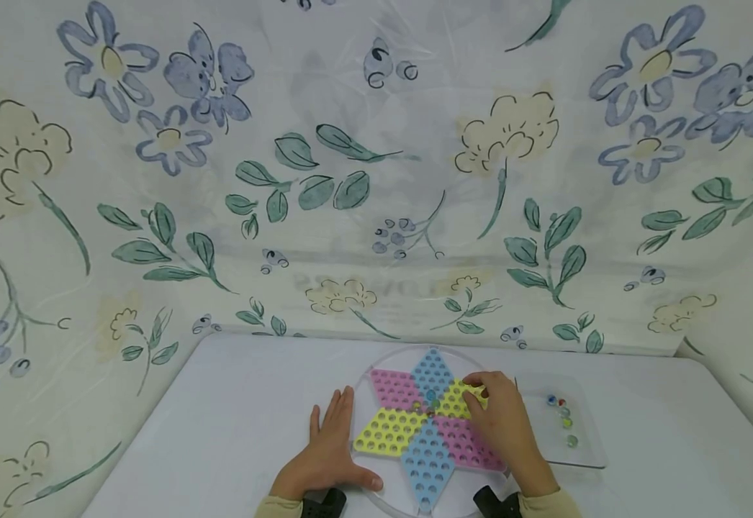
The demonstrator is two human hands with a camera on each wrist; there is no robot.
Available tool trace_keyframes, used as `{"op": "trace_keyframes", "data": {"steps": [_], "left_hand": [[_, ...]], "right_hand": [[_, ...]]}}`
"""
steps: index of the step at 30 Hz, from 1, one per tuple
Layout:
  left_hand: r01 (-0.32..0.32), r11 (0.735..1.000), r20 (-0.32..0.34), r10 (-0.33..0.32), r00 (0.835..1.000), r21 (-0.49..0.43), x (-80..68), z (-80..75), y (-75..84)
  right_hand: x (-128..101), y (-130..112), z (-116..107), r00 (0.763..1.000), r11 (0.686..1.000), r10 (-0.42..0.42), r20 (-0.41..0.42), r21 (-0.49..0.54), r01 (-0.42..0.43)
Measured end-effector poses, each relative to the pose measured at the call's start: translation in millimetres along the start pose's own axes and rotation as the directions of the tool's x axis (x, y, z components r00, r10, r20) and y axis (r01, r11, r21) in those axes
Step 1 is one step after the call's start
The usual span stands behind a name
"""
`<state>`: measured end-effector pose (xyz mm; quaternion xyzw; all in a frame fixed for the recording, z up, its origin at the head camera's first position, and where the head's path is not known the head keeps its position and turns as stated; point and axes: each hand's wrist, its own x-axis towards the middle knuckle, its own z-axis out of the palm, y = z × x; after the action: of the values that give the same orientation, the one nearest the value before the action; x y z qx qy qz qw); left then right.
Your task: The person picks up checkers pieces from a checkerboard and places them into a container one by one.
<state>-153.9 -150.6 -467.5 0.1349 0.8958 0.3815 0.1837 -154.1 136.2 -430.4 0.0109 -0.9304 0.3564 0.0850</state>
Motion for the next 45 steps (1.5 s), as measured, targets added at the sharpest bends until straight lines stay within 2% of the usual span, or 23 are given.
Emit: {"op": "trace_keyframes", "data": {"steps": [9,15,24,35,45], "left_hand": [[-0.002,1.0,-0.006,0.002,1.0,-0.002,-0.7,-0.9,0.6],[-0.014,1.0,0.002,0.014,1.0,0.0,0.8,-0.5,-0.7],[-0.026,1.0,0.01,0.026,1.0,-0.01,2.0,-1.7,-2.6],[-0.02,1.0,0.004,0.02,1.0,-0.012,0.4,-0.2,0.4],[-0.016,1.0,-0.003,0.016,1.0,-0.013,-1.6,-2.2,3.2]], "right_hand": [[-1,-8,7,0.999,0.999,-0.035,0.003,0.039,0.035],[1,-11,16,1.0,0.999,-0.029,0.005,0.025,0.029],[1,-18,24,0.997,0.995,-0.024,0.075,0.094,0.017],[3,-21,35,0.986,0.999,0.004,0.164,0.037,-0.01],[0,-23,37,0.986,1.0,-0.021,0.166,-0.01,0.023]]}}
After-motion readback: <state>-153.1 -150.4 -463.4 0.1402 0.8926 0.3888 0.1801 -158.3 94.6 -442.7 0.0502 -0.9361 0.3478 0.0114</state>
